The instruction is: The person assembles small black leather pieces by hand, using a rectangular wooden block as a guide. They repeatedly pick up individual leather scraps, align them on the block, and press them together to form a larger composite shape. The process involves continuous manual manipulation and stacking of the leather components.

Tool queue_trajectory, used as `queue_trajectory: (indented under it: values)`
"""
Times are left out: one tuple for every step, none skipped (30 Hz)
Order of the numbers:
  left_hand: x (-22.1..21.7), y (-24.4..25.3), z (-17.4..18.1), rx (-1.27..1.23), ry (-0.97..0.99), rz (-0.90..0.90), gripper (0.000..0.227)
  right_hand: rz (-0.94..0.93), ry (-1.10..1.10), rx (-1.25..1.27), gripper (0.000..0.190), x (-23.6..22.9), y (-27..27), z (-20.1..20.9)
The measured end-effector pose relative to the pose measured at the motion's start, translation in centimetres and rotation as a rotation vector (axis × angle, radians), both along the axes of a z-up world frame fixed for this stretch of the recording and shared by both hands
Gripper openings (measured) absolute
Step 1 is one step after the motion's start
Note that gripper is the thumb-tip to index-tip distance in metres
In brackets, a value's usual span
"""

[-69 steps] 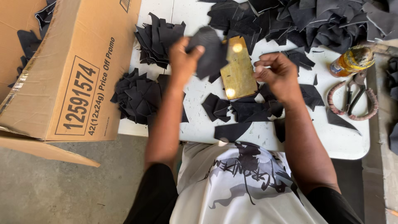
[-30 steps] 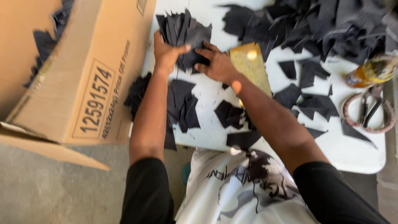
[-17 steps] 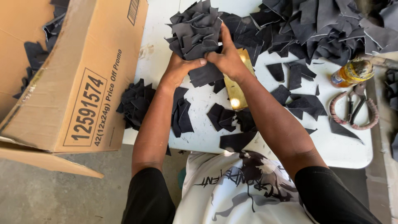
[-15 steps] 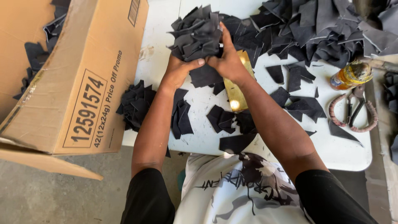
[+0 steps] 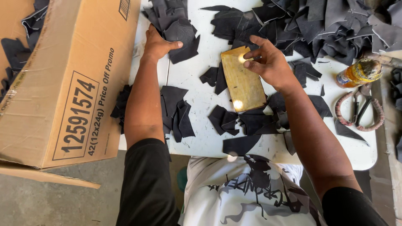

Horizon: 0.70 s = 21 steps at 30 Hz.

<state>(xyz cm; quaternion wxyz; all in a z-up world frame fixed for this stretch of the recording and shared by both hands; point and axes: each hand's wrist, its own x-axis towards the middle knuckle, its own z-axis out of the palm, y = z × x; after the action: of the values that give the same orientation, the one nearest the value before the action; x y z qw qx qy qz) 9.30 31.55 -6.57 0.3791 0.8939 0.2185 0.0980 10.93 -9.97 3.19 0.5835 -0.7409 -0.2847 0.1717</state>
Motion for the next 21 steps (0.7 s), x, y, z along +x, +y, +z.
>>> queue_trajectory:
  values:
    - [0.0, -0.2, 0.2, -0.038, 0.017, 0.038, 0.138, -0.010, -0.005, -0.009, 0.068, 0.1, -0.2, -0.1]
    - [-0.3, -0.1, 0.4, -0.076, 0.038, 0.081, 0.142, -0.015, -0.005, -0.018, 0.064, 0.0, -0.3, -0.2]
    - [-0.8, -0.2, 0.5, -0.113, 0.059, 0.124, 0.145, -0.024, -0.016, -0.053, 0.060, -0.3, -0.7, -0.3]
    - [-1.1, -0.1, 0.8, -0.105, 0.009, 0.114, 0.147, -0.027, -0.033, -0.083, 0.056, -0.6, -0.9, -0.3]
    - [-1.2, -0.1, 1.4, -0.097, -0.042, 0.104, 0.148, -0.031, -0.049, -0.113, 0.053, -0.8, -1.1, -0.2]
    - [-2.0, -0.2, 1.5, -0.090, -0.082, 0.098, 0.149, -0.023, -0.067, -0.116, 0.050, -1.3, -1.5, -0.4]
    - [-2.8, -0.2, 2.0, -0.048, -0.083, 0.064, 0.140, -0.016, -0.085, -0.120, 0.048, -1.8, -2.0, -0.4]
    - [-3.4, 0.0, 2.9, -0.005, -0.088, 0.036, 0.131, -0.003, -0.108, -0.121, 0.046, -2.2, -2.3, -0.4]
    - [-4.3, -0.1, 4.0, 0.039, -0.093, 0.006, 0.122, 0.004, -0.181, -0.160, 0.046, -2.8, -2.8, -0.2]
    - [-5.8, -0.5, 5.1, 0.090, -0.143, -0.041, 0.108, 0.010, -0.256, -0.193, 0.045, -3.8, -3.4, -0.1]
    - [-7.7, -1.3, 6.2, 0.141, -0.192, -0.089, 0.094, 0.016, -0.331, -0.225, 0.044, -4.7, -3.8, 0.0]
    - [-9.5, -2.5, 7.4, 0.195, -0.241, -0.148, 0.080, 0.023, -0.358, -0.296, 0.045, -5.7, -4.1, 0.0]
    - [-11.5, -3.8, 8.6, 0.200, -0.189, -0.163, 0.071, 0.030, -0.386, -0.368, 0.046, -6.6, -4.5, 0.0]
    - [-13.7, -5.4, 9.6, 0.203, -0.140, -0.185, 0.063, 0.028, -0.415, -0.443, 0.047, -7.4, -4.8, 0.0]
    - [-16.0, -7.2, 10.4, 0.206, -0.091, -0.207, 0.056, 0.051, -0.500, -0.443, 0.052, -8.1, -4.6, -0.2]
    - [-17.5, -8.9, 11.4, 0.203, -0.103, -0.246, 0.053, 0.062, -0.597, -0.444, 0.056, -8.4, -4.4, -0.3]
    - [-18.4, -10.2, 12.2, 0.201, -0.115, -0.285, 0.049, 0.072, -0.694, -0.446, 0.061, -8.5, -4.3, -0.3]
    - [-18.6, -11.4, 12.8, 0.186, -0.125, -0.290, 0.048, 0.085, -0.667, -0.451, 0.065, -8.6, -4.2, -0.4]
    - [-18.5, -12.3, 13.1, 0.171, -0.134, -0.296, 0.046, 0.098, -0.639, -0.455, 0.069, -8.6, -3.9, -0.6]
    - [-17.7, -12.9, 13.3, 0.159, -0.146, -0.303, 0.045, 0.108, -0.614, -0.457, 0.073, -8.5, -3.5, -0.7]
    - [-16.3, -13.2, 13.2, 0.149, -0.197, -0.336, 0.043, 0.105, -0.676, -0.523, 0.069, -8.6, -3.1, -1.0]
